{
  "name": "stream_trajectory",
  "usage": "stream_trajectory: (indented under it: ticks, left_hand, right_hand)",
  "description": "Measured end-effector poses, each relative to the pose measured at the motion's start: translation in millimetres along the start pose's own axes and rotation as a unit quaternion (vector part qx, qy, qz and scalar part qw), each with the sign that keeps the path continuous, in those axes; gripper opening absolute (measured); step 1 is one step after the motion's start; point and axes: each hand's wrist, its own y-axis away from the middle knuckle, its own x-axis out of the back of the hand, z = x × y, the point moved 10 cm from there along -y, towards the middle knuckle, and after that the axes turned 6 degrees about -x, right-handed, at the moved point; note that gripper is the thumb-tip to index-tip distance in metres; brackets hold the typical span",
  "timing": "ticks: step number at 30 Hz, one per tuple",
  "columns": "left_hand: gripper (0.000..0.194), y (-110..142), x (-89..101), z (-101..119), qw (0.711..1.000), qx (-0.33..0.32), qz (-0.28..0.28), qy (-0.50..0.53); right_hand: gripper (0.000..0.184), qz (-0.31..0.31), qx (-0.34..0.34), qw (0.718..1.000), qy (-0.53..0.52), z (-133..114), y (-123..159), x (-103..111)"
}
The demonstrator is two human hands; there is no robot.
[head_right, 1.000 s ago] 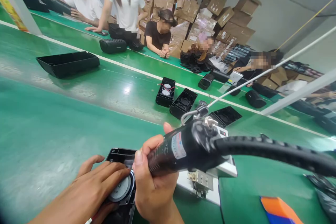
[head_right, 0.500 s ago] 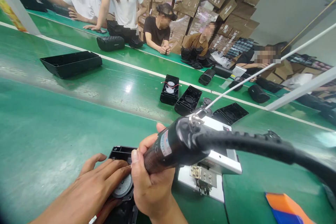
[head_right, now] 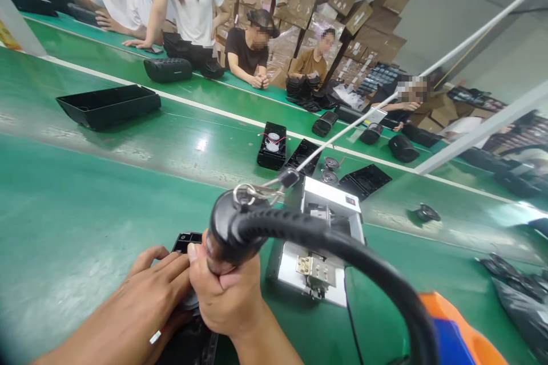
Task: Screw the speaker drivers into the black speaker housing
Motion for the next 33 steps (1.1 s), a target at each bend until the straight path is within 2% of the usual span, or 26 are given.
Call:
stream_trajectory:
  ticks: [4,7,9,13,15,17,20,22,25,30,33]
  left_hand:
    - [0.064,-4,-1.4,-1,0.998,0.017,-0.039,-0.044]
    - [0.065,-7,-9.8,-8,0.996,0.017,-0.069,-0.051]
    - [0.062,-9,-15.1,-14,0.998,0.005,-0.051,-0.03]
    - [0.058,-6,-20.1,-35,0.999,-0.028,0.044,0.014]
    - [0.056,-1,-19.4,-44,0.995,-0.036,0.084,0.03]
    - [0.056,3,-16.5,-45,0.994,-0.037,0.102,0.031]
    - [0.058,2,-10.1,-31,0.994,-0.035,0.096,0.025]
    - [0.06,-2,-9.9,-17,0.997,-0.033,0.067,0.023]
    - [0.062,-8,-13.1,-2,0.999,-0.033,0.023,0.014]
    - [0.059,-7,-6.2,4,0.998,-0.036,0.046,0.03]
    - [0.062,-6,-5.0,4,0.998,-0.028,0.039,0.04]
  right_hand:
    - [0.053,0.006,0.031,0.999,0.005,-9,-3,-3]
    - [0.042,-0.002,0.046,0.999,0.009,-8,-4,-6]
    - [0.036,-0.006,0.05,0.999,0.011,-5,-4,-8]
    - [0.033,0.023,0.052,0.998,-0.011,-15,-1,1]
    - [0.035,0.064,0.065,0.995,-0.039,-38,2,19]
    - [0.05,0.142,0.113,0.982,-0.047,-73,10,52]
    - [0.043,0.209,0.176,0.961,0.049,-121,20,99]
    - [0.049,0.222,0.185,0.951,0.106,-133,22,124]
    - [0.069,0.217,0.182,0.947,0.149,-128,24,143]
    - [0.068,0.23,0.13,0.954,0.143,-107,24,143]
    - [0.077,0.241,0.086,0.957,0.135,-100,25,141]
